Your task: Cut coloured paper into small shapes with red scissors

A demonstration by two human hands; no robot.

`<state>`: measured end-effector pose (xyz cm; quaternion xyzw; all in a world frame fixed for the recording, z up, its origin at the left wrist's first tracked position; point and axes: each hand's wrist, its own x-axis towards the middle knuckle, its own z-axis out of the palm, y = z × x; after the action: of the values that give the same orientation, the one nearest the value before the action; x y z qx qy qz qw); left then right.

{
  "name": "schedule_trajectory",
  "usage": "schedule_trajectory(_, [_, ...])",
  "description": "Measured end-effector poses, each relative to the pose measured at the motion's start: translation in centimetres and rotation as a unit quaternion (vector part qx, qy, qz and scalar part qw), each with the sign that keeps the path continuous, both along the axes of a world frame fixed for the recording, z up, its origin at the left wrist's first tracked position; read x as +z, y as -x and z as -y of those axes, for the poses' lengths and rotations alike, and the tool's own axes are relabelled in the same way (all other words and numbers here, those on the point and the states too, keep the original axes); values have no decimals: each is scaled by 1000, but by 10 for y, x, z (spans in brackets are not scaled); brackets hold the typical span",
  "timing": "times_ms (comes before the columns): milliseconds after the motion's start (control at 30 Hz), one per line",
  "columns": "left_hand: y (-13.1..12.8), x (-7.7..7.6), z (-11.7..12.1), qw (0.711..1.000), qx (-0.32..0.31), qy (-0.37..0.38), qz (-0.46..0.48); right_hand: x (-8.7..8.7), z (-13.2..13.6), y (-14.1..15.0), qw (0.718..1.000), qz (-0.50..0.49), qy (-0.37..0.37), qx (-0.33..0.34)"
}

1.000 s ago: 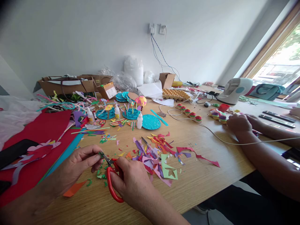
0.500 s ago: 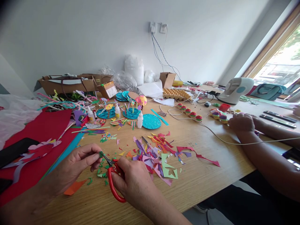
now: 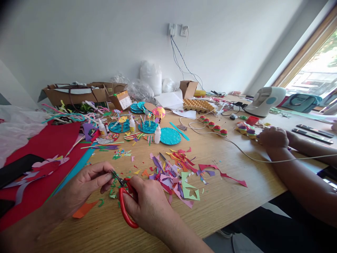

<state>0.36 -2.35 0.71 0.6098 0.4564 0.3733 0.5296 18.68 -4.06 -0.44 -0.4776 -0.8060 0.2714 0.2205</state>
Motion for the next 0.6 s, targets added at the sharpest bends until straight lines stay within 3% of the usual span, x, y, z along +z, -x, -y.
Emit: schedule_trajectory(600, [0,0,0,998,43,27,25,-1,-1,-2,1000,10,15,-1])
